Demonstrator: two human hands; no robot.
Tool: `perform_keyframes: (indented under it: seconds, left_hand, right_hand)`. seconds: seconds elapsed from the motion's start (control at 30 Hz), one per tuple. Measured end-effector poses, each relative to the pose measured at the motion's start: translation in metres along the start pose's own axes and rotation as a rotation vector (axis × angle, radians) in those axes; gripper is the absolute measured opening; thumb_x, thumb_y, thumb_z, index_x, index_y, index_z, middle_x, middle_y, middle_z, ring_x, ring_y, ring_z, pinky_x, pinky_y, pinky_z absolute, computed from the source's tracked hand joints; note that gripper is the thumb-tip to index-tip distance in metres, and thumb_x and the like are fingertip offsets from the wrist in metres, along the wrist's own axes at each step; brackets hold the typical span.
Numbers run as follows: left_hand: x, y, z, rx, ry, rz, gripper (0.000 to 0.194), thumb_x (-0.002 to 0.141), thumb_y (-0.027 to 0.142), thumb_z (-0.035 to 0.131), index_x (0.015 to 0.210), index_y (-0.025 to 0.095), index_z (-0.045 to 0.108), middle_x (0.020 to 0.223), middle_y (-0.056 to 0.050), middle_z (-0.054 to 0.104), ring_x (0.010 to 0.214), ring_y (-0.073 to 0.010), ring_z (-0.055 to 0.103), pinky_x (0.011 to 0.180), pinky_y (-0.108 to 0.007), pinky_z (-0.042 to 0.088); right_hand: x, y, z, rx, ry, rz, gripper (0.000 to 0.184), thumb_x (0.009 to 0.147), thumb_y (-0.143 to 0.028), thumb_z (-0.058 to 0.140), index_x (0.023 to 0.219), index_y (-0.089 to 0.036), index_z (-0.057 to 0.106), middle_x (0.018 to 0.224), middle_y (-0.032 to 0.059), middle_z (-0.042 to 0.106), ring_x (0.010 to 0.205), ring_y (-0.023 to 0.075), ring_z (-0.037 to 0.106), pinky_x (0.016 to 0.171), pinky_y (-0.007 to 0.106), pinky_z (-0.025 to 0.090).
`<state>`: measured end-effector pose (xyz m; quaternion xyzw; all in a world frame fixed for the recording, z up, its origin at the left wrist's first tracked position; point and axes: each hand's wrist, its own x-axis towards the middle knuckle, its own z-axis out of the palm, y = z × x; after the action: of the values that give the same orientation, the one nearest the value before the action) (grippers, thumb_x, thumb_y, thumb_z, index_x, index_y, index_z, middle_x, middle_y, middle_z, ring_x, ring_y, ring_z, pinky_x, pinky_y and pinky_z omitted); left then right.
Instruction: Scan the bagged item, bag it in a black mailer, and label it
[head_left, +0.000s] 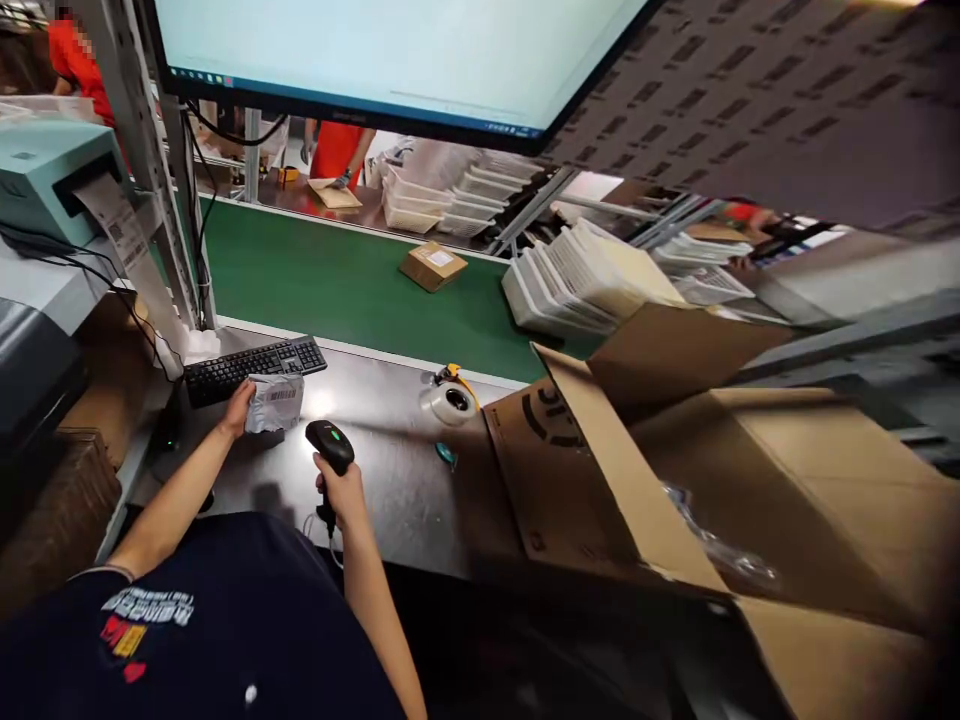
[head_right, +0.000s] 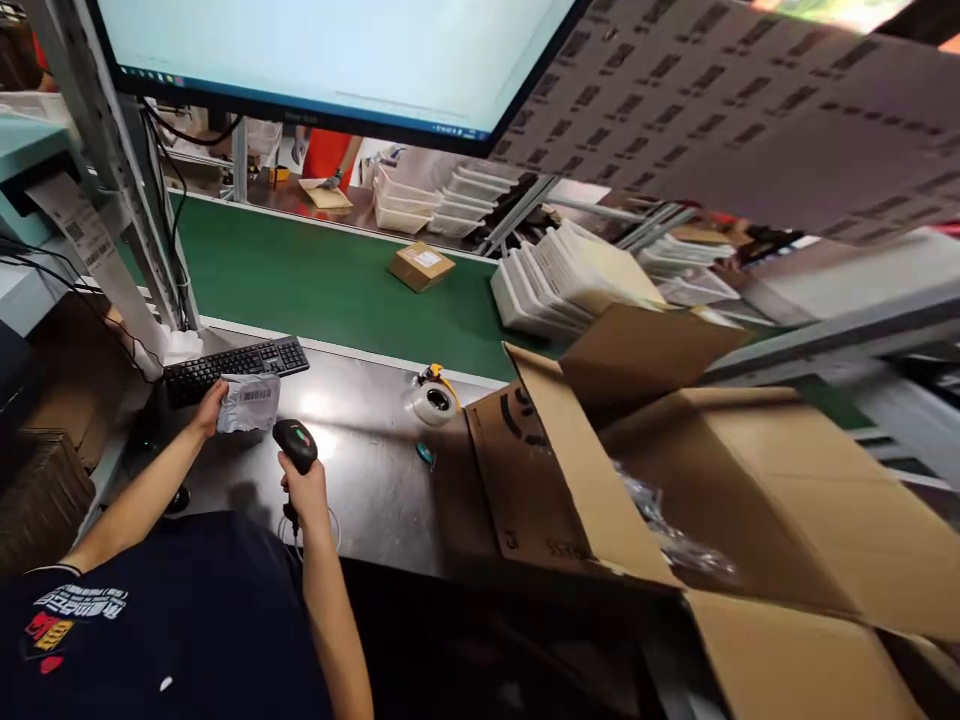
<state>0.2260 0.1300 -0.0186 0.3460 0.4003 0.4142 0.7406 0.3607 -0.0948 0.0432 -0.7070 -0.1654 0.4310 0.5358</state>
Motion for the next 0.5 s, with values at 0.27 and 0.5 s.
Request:
perform_keyframes:
  seconds: [0.27, 0.5]
  left_hand:
    - [-0.003, 0.008, 0.011, 0.025, 0.053, -0.078, 0.029, 0.086, 0.037, 0.08, 0.103, 0.017, 0.068, 0.106, -0.007, 0.079, 0.109, -0.0211, 0.072, 0.099, -0.031, 0.054]
    - [-0.065, -0.005, 0.044, -0.074, 0.008, -0.401, 0.045, 0.074, 0.057, 0.074, 0.105, 0.024, 0.075, 0.1, -0.013, 0.082, 0.108, -0.0407, 0.077, 0.079, -0.047, 0.063]
  right_hand:
    - [-0.058, -0.018, -0.003, -0.06, 0.044, -0.065, 0.049, 0.071, -0.066, 0.079, 0.066, -0.021, 0.062, 0.049, -0.0036, 0.054, 0.049, 0.0118, 0.049, 0.054, 0.028, 0.045]
    - [-0.026, 0.04, -0.083, -0.045, 0.388, 0.051, 0.079, 0.036, -0.09, 0.08, 0.074, -0.022, 0.065, 0.049, -0.0009, 0.057, 0.047, 0.0207, 0.059, 0.049, 0.036, 0.052]
